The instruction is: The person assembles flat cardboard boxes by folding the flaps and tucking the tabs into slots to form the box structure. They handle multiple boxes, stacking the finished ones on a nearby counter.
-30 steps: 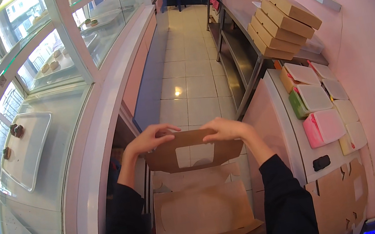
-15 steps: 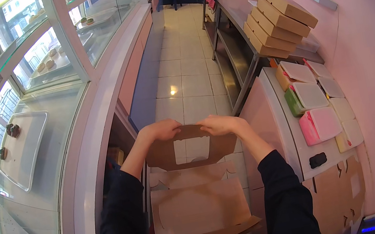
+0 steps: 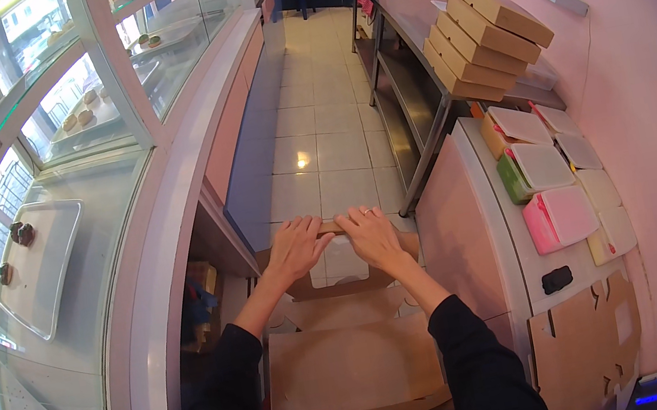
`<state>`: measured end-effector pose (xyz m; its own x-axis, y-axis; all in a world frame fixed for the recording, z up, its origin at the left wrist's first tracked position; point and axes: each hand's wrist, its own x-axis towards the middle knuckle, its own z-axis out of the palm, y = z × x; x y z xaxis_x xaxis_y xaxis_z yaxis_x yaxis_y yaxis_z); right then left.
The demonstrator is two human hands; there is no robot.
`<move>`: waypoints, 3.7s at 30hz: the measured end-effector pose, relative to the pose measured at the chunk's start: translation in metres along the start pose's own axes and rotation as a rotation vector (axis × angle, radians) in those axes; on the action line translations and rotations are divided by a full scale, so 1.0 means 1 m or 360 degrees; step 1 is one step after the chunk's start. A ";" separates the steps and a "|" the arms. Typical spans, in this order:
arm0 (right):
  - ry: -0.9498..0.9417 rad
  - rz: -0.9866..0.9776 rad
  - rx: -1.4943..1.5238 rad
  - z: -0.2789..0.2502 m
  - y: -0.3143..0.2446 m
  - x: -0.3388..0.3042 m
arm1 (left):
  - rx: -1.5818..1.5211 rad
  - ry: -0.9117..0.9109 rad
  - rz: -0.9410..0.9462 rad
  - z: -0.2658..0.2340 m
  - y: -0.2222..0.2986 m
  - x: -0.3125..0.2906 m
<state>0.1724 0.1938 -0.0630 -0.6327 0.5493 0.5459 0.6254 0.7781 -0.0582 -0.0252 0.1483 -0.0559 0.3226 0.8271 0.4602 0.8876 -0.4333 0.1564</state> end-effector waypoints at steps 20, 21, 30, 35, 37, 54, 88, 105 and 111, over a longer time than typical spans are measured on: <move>0.0265 0.0452 0.0036 -0.012 -0.010 -0.010 | -0.0058 -0.0093 -0.0017 0.008 -0.005 0.015; 0.0448 0.0526 -0.0009 -0.019 -0.009 -0.013 | -0.0098 -0.0064 -0.0049 0.005 -0.009 0.016; 0.0017 0.1357 0.1306 0.000 0.066 -0.058 | -0.0219 0.0164 -0.0193 -0.080 -0.009 0.044; 0.0542 0.0924 0.1187 -0.108 0.057 0.017 | -0.0321 0.0434 -0.0153 -0.178 0.032 0.048; 0.0662 0.0500 0.0842 -0.167 0.047 0.046 | -0.0364 0.0506 -0.0197 -0.206 0.047 0.043; -0.1146 0.0218 0.0839 -0.036 0.026 0.042 | -0.2785 -0.0374 -0.1661 -0.060 -0.020 -0.168; -0.0358 -0.0088 0.0521 0.056 -0.133 -0.121 | -0.2113 -0.0246 -0.2256 0.046 -0.027 -0.224; -0.0915 0.0586 0.0639 0.102 -0.127 -0.059 | -0.1855 -0.0288 -0.1915 0.009 -0.030 -0.193; -0.0677 0.0454 0.0696 0.100 -0.123 -0.055 | -0.1845 -0.0306 -0.1960 0.007 -0.037 -0.202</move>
<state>0.0843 0.0980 -0.1696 -0.6510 0.7540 0.0874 0.6087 0.5873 -0.5334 -0.1213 -0.0003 -0.1611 -0.2127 0.8382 -0.5023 -0.0354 0.5071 0.8612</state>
